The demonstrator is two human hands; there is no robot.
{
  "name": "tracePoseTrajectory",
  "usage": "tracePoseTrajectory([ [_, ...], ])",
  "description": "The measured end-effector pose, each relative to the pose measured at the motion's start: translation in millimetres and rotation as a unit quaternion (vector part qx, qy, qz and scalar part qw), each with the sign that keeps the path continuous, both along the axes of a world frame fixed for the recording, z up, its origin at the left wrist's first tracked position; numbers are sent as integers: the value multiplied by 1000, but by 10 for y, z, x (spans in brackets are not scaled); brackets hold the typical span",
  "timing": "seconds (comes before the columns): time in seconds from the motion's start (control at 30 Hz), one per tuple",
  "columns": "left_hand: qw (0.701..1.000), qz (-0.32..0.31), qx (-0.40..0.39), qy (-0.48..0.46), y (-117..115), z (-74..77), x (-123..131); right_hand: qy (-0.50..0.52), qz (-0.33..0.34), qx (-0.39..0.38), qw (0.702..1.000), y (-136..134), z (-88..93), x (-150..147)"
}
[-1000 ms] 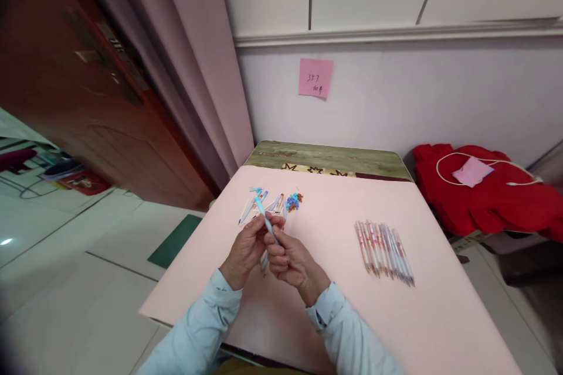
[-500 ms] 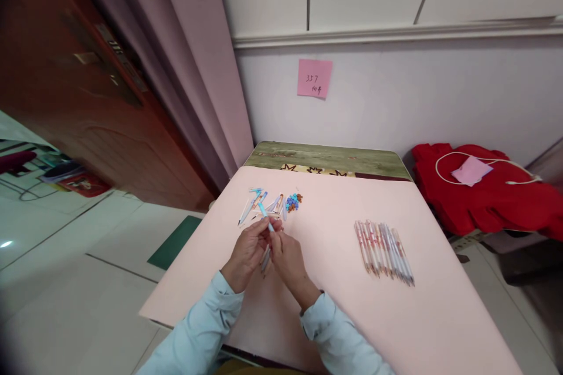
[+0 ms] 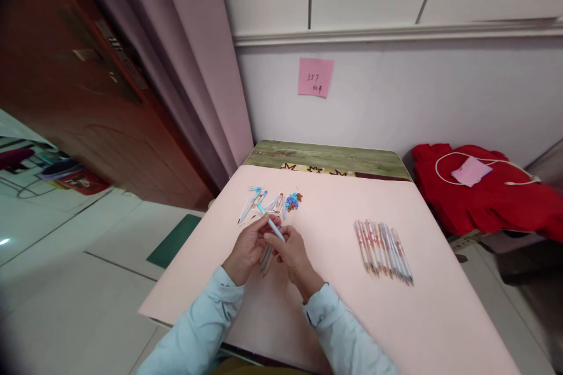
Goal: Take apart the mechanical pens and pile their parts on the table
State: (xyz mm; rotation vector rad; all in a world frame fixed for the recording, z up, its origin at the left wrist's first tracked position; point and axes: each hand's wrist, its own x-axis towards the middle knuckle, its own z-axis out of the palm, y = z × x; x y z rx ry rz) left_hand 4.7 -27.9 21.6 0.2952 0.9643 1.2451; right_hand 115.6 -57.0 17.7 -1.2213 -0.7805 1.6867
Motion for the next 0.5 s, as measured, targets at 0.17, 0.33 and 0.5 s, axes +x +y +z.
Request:
tracePoseTrajectory([
  [0.17, 1000, -20, 5, -11, 8, -65, -13, 22, 30, -32, 999, 12, 29, -28],
  [0.33, 999, 49, 7, 5, 55, -111, -57, -64, -33, 51, 996, 22, 9, -18],
  [0.5, 999, 39, 0, 11, 103, -151, -107, -21, -2, 47, 999, 7, -18, -37],
])
